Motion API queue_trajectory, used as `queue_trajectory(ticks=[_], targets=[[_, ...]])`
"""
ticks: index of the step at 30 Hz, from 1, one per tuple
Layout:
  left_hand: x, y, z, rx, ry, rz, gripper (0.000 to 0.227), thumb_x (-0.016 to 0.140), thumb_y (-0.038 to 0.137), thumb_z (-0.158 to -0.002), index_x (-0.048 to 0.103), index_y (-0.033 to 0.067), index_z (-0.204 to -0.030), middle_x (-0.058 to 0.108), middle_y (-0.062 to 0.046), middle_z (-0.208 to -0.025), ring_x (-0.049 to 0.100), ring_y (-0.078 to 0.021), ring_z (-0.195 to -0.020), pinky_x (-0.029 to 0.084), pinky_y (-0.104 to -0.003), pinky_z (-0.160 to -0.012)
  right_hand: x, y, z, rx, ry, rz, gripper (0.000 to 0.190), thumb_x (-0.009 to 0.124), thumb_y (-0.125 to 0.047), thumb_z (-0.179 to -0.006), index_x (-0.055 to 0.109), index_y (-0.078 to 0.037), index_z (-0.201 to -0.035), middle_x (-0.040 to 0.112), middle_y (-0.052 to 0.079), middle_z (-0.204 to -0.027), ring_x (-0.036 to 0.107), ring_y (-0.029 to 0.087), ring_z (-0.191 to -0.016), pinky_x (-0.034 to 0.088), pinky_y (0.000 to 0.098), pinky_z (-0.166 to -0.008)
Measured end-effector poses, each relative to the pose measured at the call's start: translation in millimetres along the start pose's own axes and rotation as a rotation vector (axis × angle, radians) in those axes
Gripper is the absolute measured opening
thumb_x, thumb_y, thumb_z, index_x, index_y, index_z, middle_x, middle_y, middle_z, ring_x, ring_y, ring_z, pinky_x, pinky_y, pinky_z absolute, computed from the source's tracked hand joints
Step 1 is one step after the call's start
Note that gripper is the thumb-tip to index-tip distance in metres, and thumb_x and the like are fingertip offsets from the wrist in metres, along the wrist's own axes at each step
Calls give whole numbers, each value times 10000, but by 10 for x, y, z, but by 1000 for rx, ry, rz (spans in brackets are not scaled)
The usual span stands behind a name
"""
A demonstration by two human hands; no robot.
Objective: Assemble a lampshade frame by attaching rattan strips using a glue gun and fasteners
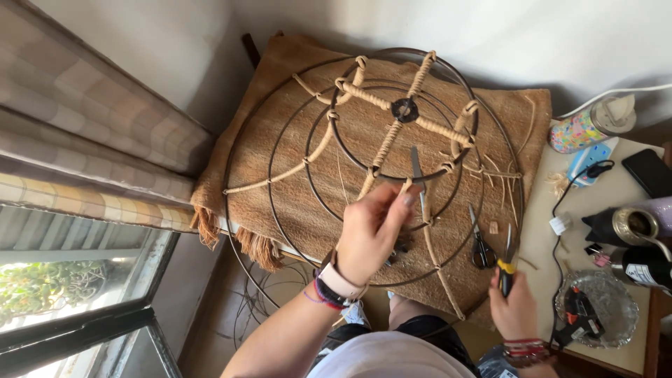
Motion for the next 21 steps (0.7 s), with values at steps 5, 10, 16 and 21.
queue_trajectory(ticks=[5,10,16,21], targets=[[126,-127,-19,-21,49,163,247,532,208,-1075,710,86,-955,659,-4,-681,636,-94,-587,542,-237,-561,954,1368,-741,120,-199,412,473,631,-393,-897,644,-8,-1171,748,228,-1087,722,439,-993,555,531,-835],[217,-219,82,-118,137,364,300,507,214,-1105,743,85,-971,699,-39,-622,670,-110,-602,571,-243,-644,1310,1338,-931,-158,9,259,767,743,-288,-837,490,37,-1484,506,345,-1408,552,498,-1320,510,523,-1096],[147,-360,296,-116,43,337,352,461,291,-1121,640,64,-1323,763,-110,-1031,686,-149,-950,502,-290,-870,854,-446,190,-832,438,250,339,643,-130,-819,674,-239,-1138,592,-34,-1046,624,208,-1026,543,337,-918],[132,-304,400,-65,89,250,337,434,255,-1123,656,57,-1279,754,-132,-1062,669,-220,-1021,517,-425,-969,1481,-1679,199,-830,-48,388,281,605,-316,-891,601,-280,-1170,654,54,-1094,708,384,-846,581,505,-749]])
Point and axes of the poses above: each hand's wrist, its own z-axis away from the middle knuckle, its own x-axis out of the palm, y = z × x, the point moved 4 cm from there along -z, towards the middle knuckle
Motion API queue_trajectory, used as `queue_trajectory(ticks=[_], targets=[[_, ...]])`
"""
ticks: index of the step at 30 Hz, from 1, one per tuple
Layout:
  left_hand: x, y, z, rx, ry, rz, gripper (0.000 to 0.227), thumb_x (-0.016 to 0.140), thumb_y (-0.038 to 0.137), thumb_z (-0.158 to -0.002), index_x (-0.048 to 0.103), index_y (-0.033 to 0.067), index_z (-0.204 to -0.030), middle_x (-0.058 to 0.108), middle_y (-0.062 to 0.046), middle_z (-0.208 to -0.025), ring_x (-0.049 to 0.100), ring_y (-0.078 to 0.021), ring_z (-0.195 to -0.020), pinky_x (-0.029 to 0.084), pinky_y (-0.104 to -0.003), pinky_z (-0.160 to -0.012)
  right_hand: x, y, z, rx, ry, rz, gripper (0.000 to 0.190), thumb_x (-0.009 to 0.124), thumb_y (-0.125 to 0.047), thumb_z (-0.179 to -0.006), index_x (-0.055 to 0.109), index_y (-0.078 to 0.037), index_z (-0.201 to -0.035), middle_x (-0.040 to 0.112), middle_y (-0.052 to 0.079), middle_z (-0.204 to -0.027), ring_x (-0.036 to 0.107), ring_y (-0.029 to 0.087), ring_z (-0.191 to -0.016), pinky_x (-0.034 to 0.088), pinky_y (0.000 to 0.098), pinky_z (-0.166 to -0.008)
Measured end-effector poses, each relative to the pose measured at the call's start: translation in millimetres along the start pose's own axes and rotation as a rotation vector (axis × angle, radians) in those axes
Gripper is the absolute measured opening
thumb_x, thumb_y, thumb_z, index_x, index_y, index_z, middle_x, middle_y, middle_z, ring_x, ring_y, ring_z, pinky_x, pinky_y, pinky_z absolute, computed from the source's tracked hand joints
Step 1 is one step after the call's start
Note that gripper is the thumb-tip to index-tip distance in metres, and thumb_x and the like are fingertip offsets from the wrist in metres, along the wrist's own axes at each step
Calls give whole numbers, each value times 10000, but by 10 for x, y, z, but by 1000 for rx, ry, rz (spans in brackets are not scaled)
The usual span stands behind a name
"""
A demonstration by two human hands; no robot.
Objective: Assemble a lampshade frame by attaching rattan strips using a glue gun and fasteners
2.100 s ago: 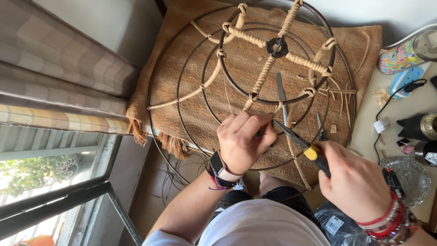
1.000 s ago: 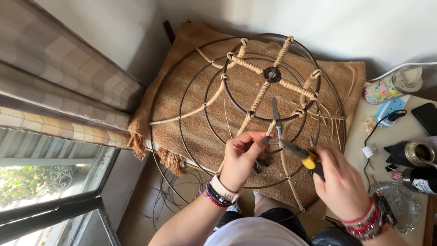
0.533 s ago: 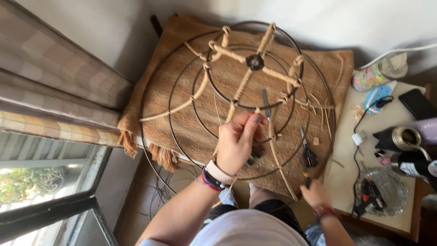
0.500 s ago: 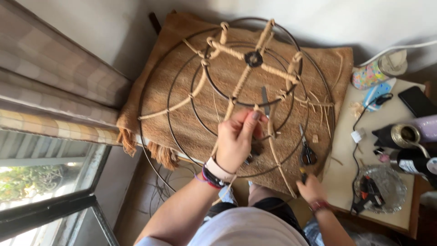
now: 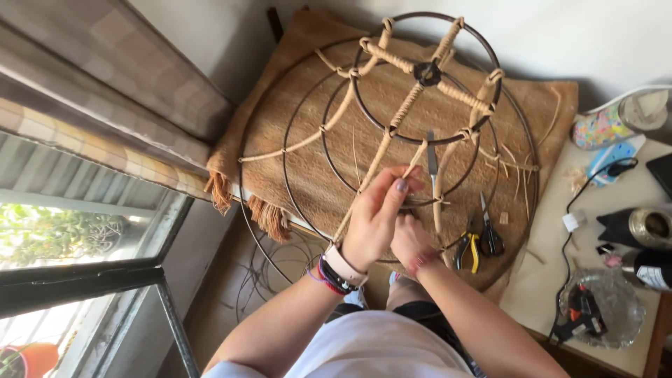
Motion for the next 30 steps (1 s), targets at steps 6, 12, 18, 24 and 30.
queue_trajectory(ticks=[6,12,18,24,30], targets=[[-44,205,87,21,-17,-67,319,488,277,-1103,657,98,-1307,763,-102,-1062,676,-196,-1044,531,-429,-951,-293,-339,-409,93,-320,-44,570,667,-468,-798,545,-140,-1249,650,183,-1215,670,414,-1055,517,526,-941],[-190,154,53,-82,-43,-80,279,526,278,-1086,709,122,-1230,766,-70,-944,679,-170,-922,548,-381,-883,-587,-158,-209,238,-655,-100,910,732,-620,-706,487,-2,-1327,644,313,-1336,631,445,-1264,452,545,-1133],[-184,27,-93,-99,-135,27,326,476,312,-1081,672,72,-1181,711,-22,-1047,721,-116,-869,615,-263,-824,-633,682,620,-54,-478,-56,602,736,-316,-774,496,-99,-1281,641,123,-1135,769,272,-915,704,368,-797],[-159,132,-153,-56,-114,0,263,522,237,-1066,699,48,-1113,729,-60,-886,734,-140,-748,658,-281,-676,-1584,446,604,-157,19,-605,595,727,0,-772,574,-81,-1341,701,105,-1342,704,253,-1207,563,358,-1017],[-155,243,-183,63,-102,-169,211,523,200,-1078,698,85,-1058,692,-14,-817,676,-104,-656,587,-241,-589,-2061,360,78,-154,125,-258,310,725,-247,-838,695,-46,-1072,734,107,-1006,728,258,-877,569,378,-768]])
Point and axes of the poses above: each hand's wrist, its own z-axis away from the middle knuckle, its own x-axis out of the palm, y = z × x, the point moved 4 cm from there along -z, towards the middle knuckle
